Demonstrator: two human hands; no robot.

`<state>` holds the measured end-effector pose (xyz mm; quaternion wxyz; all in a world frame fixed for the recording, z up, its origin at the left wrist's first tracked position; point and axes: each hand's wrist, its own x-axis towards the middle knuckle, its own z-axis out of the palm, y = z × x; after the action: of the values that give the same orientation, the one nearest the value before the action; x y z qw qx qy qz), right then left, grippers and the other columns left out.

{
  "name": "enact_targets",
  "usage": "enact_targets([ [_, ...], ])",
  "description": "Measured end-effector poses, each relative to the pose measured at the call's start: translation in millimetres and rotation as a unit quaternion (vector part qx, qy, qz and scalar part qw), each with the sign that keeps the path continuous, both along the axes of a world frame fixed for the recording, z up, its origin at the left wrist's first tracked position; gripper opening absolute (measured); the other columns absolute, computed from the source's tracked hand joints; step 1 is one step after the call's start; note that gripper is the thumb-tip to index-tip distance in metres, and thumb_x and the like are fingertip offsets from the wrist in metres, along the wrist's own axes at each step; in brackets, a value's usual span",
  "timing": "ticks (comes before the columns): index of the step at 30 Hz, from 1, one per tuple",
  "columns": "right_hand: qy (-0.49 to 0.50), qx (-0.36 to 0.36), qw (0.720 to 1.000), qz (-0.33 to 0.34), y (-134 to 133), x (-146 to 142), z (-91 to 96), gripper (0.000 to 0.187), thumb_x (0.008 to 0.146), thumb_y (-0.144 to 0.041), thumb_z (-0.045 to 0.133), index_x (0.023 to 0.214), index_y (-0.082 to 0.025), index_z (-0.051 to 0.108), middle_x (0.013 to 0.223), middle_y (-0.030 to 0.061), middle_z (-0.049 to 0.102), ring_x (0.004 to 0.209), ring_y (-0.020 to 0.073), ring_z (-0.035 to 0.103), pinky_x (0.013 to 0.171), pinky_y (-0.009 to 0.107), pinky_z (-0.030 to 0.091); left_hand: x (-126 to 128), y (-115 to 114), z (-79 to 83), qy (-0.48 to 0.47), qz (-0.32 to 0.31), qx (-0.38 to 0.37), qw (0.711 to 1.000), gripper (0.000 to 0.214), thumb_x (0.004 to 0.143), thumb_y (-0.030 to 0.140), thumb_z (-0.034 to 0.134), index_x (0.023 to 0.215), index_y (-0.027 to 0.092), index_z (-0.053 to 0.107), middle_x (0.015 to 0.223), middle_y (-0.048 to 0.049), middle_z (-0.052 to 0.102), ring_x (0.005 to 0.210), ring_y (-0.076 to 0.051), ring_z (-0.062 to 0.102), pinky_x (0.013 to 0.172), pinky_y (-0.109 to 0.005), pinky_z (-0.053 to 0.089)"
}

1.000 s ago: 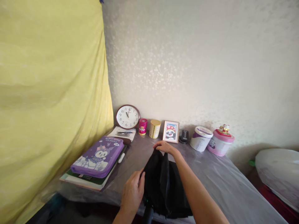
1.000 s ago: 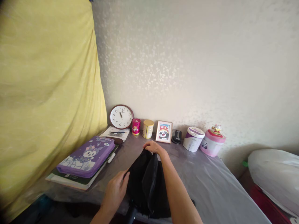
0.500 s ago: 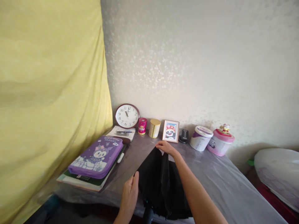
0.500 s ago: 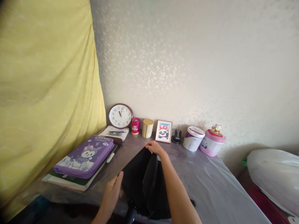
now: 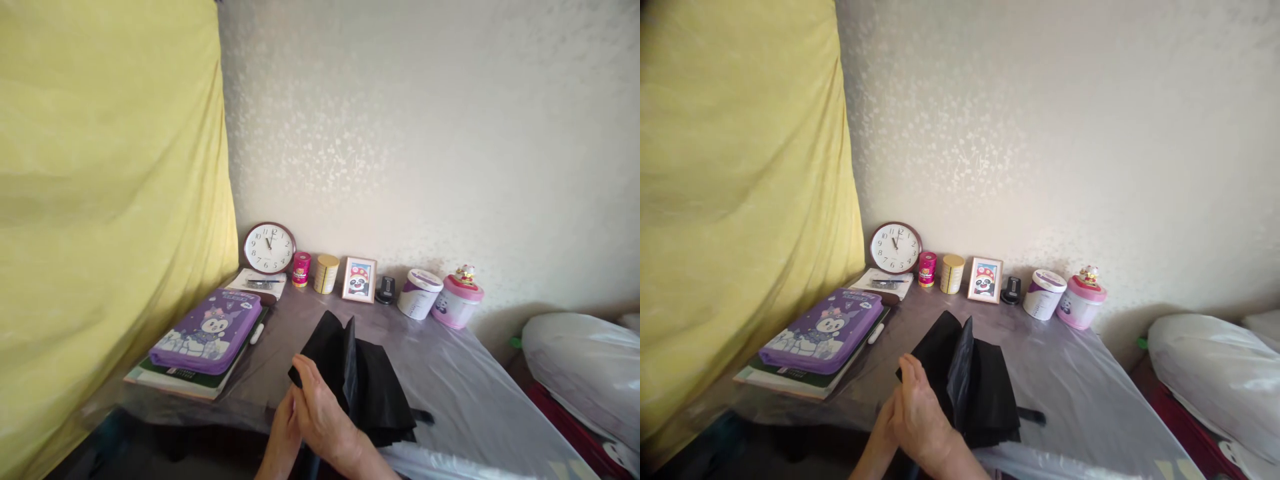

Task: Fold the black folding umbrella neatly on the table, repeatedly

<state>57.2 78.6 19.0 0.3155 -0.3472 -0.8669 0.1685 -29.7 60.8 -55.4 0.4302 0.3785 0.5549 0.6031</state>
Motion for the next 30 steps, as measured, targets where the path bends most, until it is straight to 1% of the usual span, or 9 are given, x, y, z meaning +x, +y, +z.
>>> enact_targets([
  [2,-0.015,0.043,0.997,-0.069,-5.2,5.3,-18.8,0.056,0.076,-0.004,0.038,0.131,-0.008,0.039,0.136,0.0158,0.041,0.129,0.0247,0.034,0.106,0.042,0.035,1.1,-1.8,-1.2,-0.001,-0.018,0.001,1.000,0.046,0.065,0.065,0.053,0.067,0.019,0.061,0.069,-0.0054,0.066,0.075,-0.025,0.062,0.073,-0.036,0.050],
  [6,-0.028,0.068,0.988,-0.137,9.8,17.3,-42.0,0.059,0.074,-0.002,0.034,0.133,-0.001,0.035,0.138,0.0198,0.037,0.130,0.0264,0.032,0.106,0.045,0.035,3.2,-3.0,-4.3,-0.017,-0.040,-0.028,0.999,0.051,0.071,0.060,0.052,0.094,0.015,0.061,0.092,-0.0080,0.067,0.093,-0.025,0.060,0.082,-0.034,0.047],
  [10,-0.071,0.092,0.972,-0.205,26.0,23.5,-54.5,0.065,0.068,0.001,0.036,0.133,-0.006,0.040,0.137,0.0154,0.042,0.129,0.0256,0.036,0.104,0.041,0.038,7.8,-3.9,-8.6,-0.011,-0.059,-0.034,0.998,0.056,0.072,0.060,0.052,0.101,0.012,0.057,0.086,-0.0079,0.067,0.083,-0.023,0.063,0.075,-0.032,0.047],
  [13,-0.110,0.070,0.963,-0.236,33.7,24.5,-55.9,0.061,0.069,0.001,0.036,0.128,-0.008,0.047,0.135,0.0149,0.044,0.125,0.0255,0.041,0.102,0.039,0.038,11.8,-6.6,-12.5,-0.038,-0.033,-0.038,0.998,0.065,0.068,0.060,0.056,0.113,0.012,0.052,0.082,-0.0063,0.067,0.075,-0.021,0.064,0.071,-0.031,0.048],
  [17,-0.121,0.030,0.968,-0.218,39.7,20.4,-51.2,0.045,0.081,-0.008,0.036,0.122,-0.012,0.055,0.133,0.0123,0.048,0.126,0.0242,0.040,0.103,0.039,0.035,12.5,-12.4,-19.1,-0.084,-0.013,-0.036,0.996,0.078,0.065,0.059,0.059,0.125,0.012,0.042,0.086,-0.0069,0.068,0.078,-0.021,0.065,0.075,-0.031,0.049],
  [23,-0.126,-0.004,0.978,-0.169,48.5,15.9,-47.6,0.040,0.088,-0.023,0.038,0.124,-0.015,0.053,0.135,0.0095,0.046,0.128,0.0228,0.037,0.105,0.040,0.029,12.9,-21.9,-29.3,-0.086,-0.014,-0.039,0.995,0.077,0.066,0.062,0.057,0.120,0.011,0.039,0.081,-0.0087,0.069,0.085,-0.024,0.065,0.083,-0.036,0.047],
  [27,-0.141,-0.016,0.979,-0.145,52.3,15.3,-48.8,0.041,0.091,-0.028,0.036,0.127,-0.015,0.050,0.137,0.0099,0.043,0.129,0.0232,0.035,0.106,0.041,0.028,18.0,-26.8,-32.7,0.002,0.058,0.042,0.997,0.050,0.079,0.056,0.045,0.110,0.017,0.043,0.079,-0.0051,0.066,0.075,-0.021,0.065,0.074,-0.034,0.051],
  [29,-0.143,-0.019,0.979,-0.142,53.1,14.3,-49.3,0.042,0.091,-0.029,0.035,0.128,-0.015,0.049,0.138,0.0106,0.043,0.129,0.0234,0.035,0.106,0.042,0.027,17.0,-27.9,-31.8,0.134,0.077,0.126,0.980,0.033,0.084,0.046,0.043,0.103,0.019,0.049,0.083,-0.0050,0.064,0.077,-0.018,0.064,0.072,-0.031,0.050],
  [30,-0.143,-0.020,0.980,-0.140,53.4,13.9,-49.2,0.042,0.091,-0.030,0.035,0.128,-0.014,0.049,0.137,0.0110,0.043,0.129,0.0236,0.034,0.106,0.042,0.026,15.4,-27.9,-30.7,0.222,0.080,0.174,0.956,0.026,0.086,0.039,0.043,0.100,0.020,0.053,0.086,-0.0054,0.063,0.080,-0.018,0.063,0.074,-0.030,0.050],
])
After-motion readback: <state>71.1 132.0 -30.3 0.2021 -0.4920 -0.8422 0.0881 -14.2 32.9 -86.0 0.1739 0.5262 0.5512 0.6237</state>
